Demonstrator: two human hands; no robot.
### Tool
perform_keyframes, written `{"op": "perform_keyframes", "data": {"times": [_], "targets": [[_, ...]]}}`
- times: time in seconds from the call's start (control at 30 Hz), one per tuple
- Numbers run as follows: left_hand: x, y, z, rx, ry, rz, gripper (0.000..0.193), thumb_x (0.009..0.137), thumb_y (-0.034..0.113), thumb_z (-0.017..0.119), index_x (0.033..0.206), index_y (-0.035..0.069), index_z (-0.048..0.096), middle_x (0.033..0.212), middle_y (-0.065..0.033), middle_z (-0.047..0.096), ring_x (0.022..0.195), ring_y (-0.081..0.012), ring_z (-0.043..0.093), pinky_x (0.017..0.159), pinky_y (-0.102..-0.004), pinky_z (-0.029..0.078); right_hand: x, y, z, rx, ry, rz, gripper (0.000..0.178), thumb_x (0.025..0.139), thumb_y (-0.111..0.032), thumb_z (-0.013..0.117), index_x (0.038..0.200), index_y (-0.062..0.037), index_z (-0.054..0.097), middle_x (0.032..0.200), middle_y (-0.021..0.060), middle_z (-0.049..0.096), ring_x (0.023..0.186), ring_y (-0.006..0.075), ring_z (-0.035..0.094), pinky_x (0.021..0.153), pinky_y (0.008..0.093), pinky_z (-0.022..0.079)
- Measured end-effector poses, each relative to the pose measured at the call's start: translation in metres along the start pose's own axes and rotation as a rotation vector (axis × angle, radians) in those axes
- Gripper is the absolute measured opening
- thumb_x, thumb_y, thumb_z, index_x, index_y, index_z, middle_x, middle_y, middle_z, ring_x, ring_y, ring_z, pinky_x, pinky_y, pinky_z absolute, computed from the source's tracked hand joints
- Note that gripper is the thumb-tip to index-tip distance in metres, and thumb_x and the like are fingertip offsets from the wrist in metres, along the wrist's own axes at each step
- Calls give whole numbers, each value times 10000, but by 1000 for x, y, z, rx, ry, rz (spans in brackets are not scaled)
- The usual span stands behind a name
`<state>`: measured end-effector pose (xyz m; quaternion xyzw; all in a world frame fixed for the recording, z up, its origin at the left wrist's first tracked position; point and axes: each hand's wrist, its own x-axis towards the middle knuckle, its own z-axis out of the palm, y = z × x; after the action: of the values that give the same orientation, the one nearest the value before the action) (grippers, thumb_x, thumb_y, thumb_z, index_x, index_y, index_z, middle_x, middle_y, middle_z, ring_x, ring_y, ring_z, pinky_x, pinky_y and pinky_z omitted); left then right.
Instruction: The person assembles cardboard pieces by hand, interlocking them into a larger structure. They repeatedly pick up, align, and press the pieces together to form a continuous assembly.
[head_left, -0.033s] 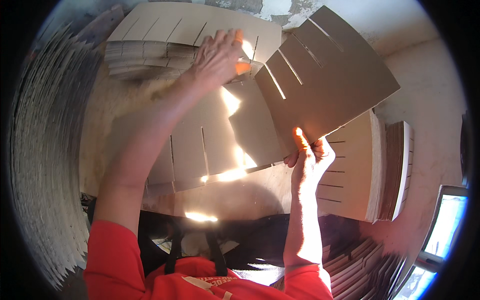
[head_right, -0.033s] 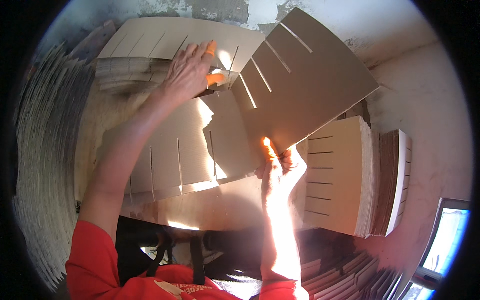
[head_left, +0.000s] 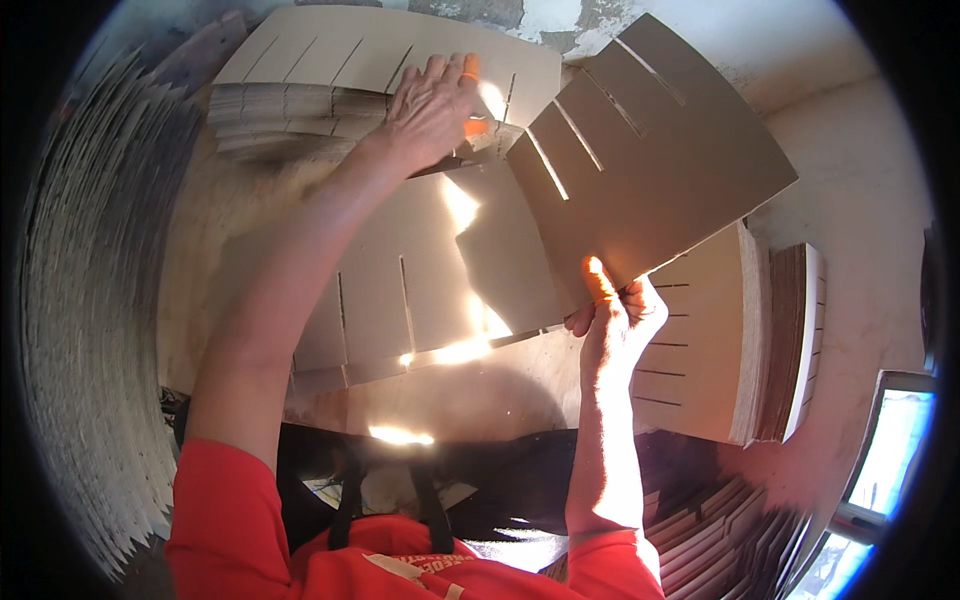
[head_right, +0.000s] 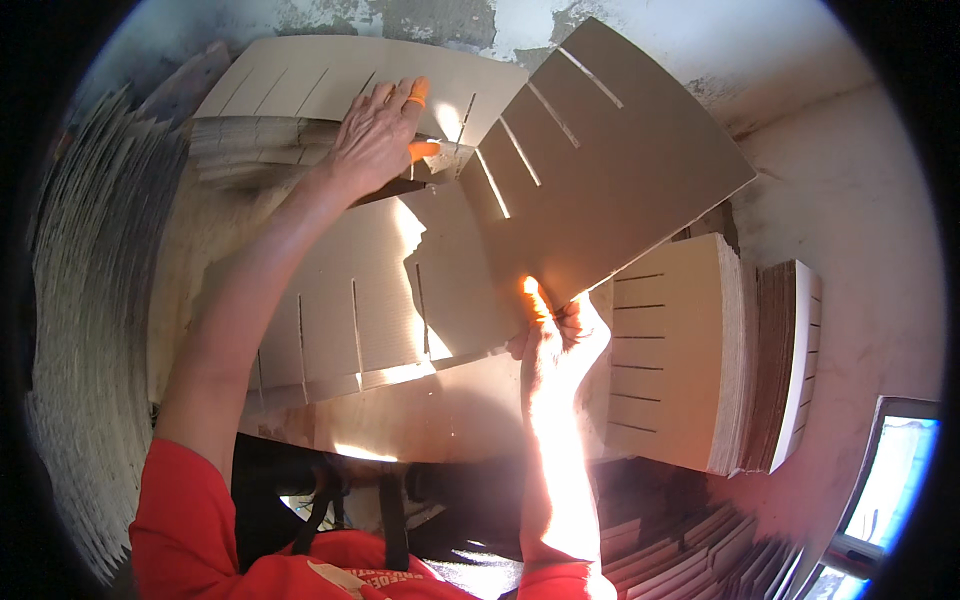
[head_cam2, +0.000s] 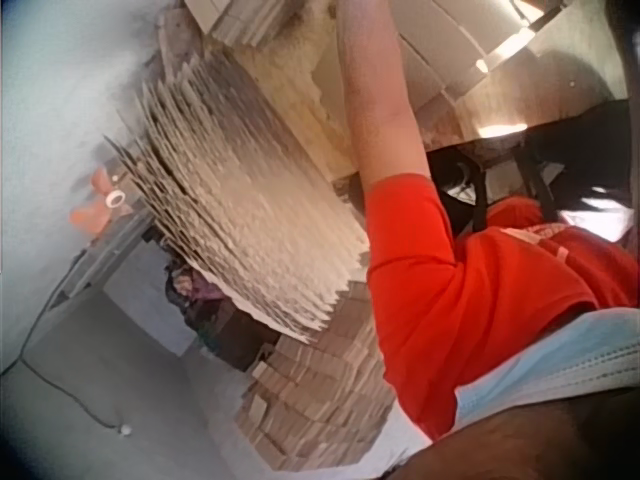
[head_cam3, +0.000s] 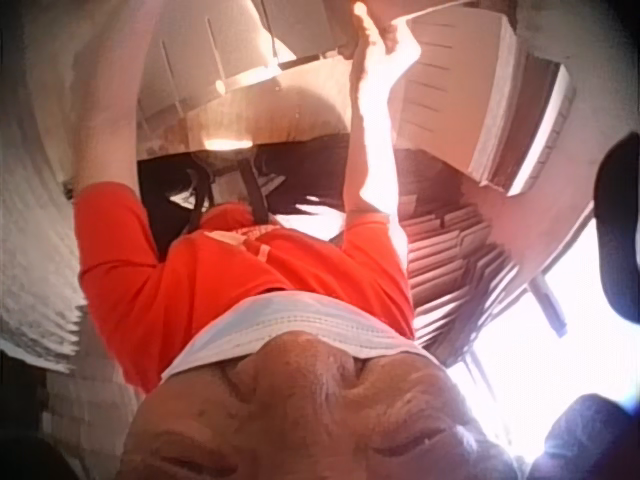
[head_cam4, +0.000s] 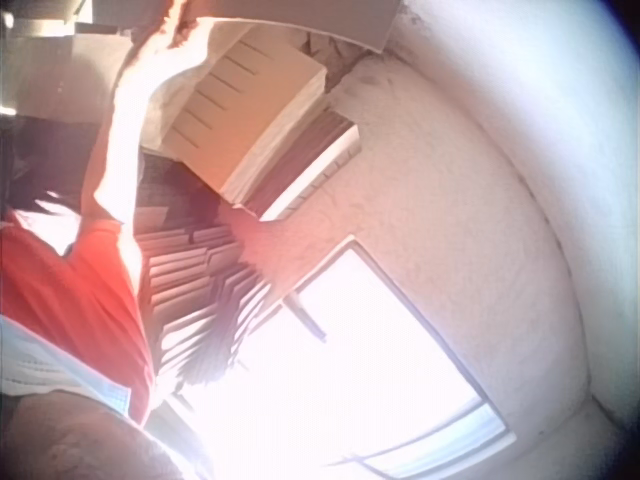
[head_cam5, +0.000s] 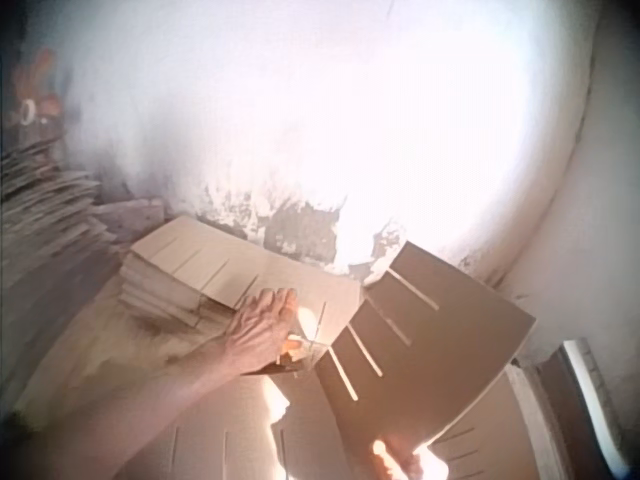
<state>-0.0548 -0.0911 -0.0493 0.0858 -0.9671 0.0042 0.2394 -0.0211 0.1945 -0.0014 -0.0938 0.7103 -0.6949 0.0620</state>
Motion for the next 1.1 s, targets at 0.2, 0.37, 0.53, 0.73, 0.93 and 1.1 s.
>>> {"op": "perform_keyframes", "data": {"times": [0.2,0.37,0.53,0.73,0.93,1.1], "targets": [[17,-15,38,226,-151,202,225,830,83,634,1008,-53,616,1003,-193,632,1009,-295,583,838,-423,508,-1,1,-1,-39,-5,38,99,895,-59,691,846,18,653,644,39,611,354,64,421,361,225,358],[22,-10,28,104,-4,253,68,774,43,640,788,-22,624,795,-194,621,862,-311,633,719,-415,549,1,12,-6,-40,-7,-54,78,894,-55,691,875,17,668,650,37,612,358,65,426,364,224,359],[22,-18,25,-150,-145,74,114,776,38,629,873,-24,623,834,-198,609,884,-341,625,738,-405,554,0,8,-2,-10,-3,-10,71,894,-53,692,894,16,675,646,38,612,359,66,427,364,225,357],[26,-13,-1,-58,86,270,276,792,-16,597,1068,-33,591,961,-152,599,902,-341,618,751,-398,564,-3,1,1,-43,26,6,73,902,-55,685,889,15,671,630,42,602,362,74,437,365,226,353],[20,13,-17,345,-156,288,292,728,-62,608,1011,-120,567,902,-198,578,861,-274,635,607,-336,579,-3,3,3,-2,19,-45,100,903,-79,691,879,15,668,621,44,596,368,83,457,371,230,362],[-2,27,-17,326,-84,403,216,649,-65,607,859,-115,603,860,-181,554,808,-250,621,554,-315,567,-2,6,-2,-2,-22,-67,112,905,-89,690,881,18,670,635,45,600,374,83,462,379,232,373]]}}
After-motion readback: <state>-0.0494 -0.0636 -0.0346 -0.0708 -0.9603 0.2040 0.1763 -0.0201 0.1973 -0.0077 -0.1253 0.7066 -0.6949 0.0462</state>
